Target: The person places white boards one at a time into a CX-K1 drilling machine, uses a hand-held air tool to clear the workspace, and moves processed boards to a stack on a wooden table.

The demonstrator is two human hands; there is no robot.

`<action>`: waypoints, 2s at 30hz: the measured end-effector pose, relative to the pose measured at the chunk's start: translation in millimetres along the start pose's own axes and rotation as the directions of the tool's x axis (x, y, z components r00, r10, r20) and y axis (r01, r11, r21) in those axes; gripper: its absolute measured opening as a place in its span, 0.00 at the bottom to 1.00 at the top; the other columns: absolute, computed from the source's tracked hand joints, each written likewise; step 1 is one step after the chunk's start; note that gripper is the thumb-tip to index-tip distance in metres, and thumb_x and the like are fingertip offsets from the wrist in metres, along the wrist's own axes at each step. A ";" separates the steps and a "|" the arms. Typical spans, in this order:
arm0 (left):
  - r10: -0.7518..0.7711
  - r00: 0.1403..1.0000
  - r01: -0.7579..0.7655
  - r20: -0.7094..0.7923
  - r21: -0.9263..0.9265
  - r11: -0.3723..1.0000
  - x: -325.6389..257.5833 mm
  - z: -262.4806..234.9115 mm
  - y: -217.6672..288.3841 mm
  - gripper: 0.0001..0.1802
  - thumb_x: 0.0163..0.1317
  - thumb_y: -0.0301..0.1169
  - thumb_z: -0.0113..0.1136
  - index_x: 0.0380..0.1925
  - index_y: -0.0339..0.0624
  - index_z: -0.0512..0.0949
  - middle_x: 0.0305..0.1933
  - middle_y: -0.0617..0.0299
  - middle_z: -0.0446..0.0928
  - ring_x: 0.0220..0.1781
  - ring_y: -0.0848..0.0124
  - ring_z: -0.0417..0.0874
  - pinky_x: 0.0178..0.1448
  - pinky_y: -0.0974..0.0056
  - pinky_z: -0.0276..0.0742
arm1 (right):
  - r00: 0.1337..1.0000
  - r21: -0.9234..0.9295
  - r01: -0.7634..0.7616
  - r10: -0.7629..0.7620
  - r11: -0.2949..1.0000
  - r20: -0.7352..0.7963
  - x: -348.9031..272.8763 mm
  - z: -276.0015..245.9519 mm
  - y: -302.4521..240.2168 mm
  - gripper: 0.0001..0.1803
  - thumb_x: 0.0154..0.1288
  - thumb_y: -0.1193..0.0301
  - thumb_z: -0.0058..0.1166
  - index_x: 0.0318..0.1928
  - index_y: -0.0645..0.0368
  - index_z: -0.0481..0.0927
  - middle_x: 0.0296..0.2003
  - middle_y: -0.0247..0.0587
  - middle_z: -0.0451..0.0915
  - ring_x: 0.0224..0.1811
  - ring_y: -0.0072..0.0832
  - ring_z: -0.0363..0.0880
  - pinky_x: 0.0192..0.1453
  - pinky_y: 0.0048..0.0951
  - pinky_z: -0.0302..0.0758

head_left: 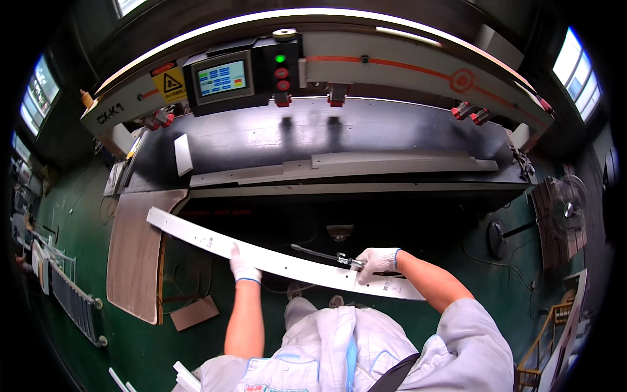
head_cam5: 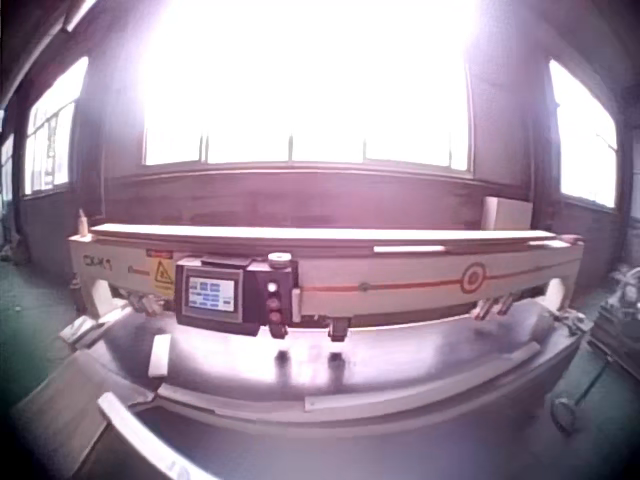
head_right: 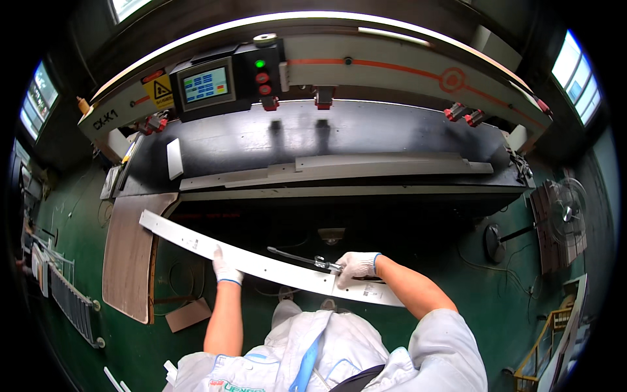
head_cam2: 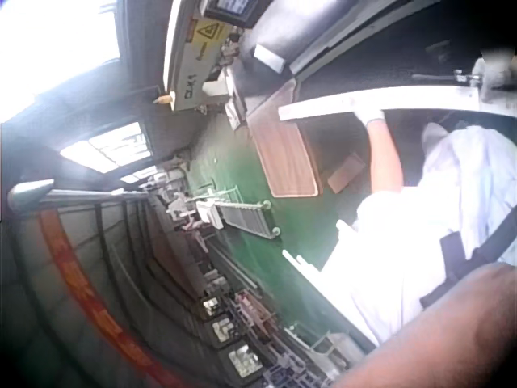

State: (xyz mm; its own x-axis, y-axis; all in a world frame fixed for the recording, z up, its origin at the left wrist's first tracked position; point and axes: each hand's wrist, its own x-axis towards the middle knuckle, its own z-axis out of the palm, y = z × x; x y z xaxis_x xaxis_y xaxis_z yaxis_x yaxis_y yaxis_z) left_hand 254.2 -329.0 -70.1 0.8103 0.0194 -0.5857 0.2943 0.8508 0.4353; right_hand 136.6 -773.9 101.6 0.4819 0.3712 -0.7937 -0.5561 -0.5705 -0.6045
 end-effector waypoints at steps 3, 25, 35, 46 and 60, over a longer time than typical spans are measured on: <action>0.148 0.985 -0.138 -0.090 0.108 0.985 20.0 36.1 8.3 0.46 0.76 0.62 0.60 0.82 0.48 0.62 0.80 0.49 0.68 0.76 0.46 0.72 0.80 0.40 0.71 | 0.989 -0.266 -0.044 0.005 0.963 -0.147 -47.7 -34.4 22.3 0.26 0.56 0.62 0.77 0.55 0.57 0.91 0.44 0.38 0.92 0.44 0.29 0.89 0.54 0.33 0.84; 0.194 0.964 -0.209 0.181 0.065 0.976 137.5 426.3 -119.5 0.32 0.84 0.52 0.49 0.76 0.44 0.70 0.77 0.56 0.75 0.75 0.54 0.78 0.79 0.50 0.73 | 0.128 0.194 -0.467 0.283 0.863 -0.951 -310.2 -356.6 93.9 0.32 0.67 0.41 0.69 0.43 0.62 0.91 0.37 0.60 0.89 0.45 0.56 0.89 0.52 0.51 0.80; 0.156 0.976 -0.146 -0.153 0.076 0.986 232.4 513.1 -260.0 0.33 0.82 0.51 0.51 0.79 0.46 0.68 0.77 0.54 0.75 0.74 0.53 0.78 0.75 0.47 0.77 | 0.466 -0.163 -0.715 0.289 0.680 -0.836 -345.6 -547.5 132.0 0.29 0.64 0.46 0.72 0.38 0.65 0.92 0.32 0.52 0.90 0.34 0.45 0.90 0.44 0.44 0.84; -0.114 0.915 0.207 -0.388 0.206 0.957 251.2 493.4 -341.9 0.30 0.80 0.54 0.58 0.73 0.54 0.71 0.67 0.57 0.81 0.65 0.49 0.85 0.66 0.37 0.85 | 0.726 -0.063 -0.362 0.238 0.930 -0.645 -226.2 -592.0 119.1 0.32 0.66 0.45 0.69 0.32 0.69 0.86 0.24 0.45 0.83 0.25 0.34 0.84 0.38 0.36 0.82; -0.559 0.792 -0.606 0.245 0.431 -0.669 209.6 618.3 -374.0 0.32 0.72 0.54 0.53 0.56 0.38 0.88 0.59 0.41 0.87 0.67 0.47 0.85 0.73 0.49 0.77 | 0.789 -0.020 -0.272 0.211 0.962 -0.578 -222.2 -587.0 165.1 0.29 0.69 0.47 0.65 0.39 0.67 0.86 0.29 0.47 0.88 0.33 0.36 0.88 0.46 0.36 0.81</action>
State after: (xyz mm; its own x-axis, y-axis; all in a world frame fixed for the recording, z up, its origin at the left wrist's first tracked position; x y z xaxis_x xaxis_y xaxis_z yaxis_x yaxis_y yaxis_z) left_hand 627.4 -967.8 67.0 0.6013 -0.5893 -0.5396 -0.4692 -0.8070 0.3585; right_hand 335.2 -1380.6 218.4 0.6538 -0.2507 -0.7139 -0.6524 -0.6647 -0.3640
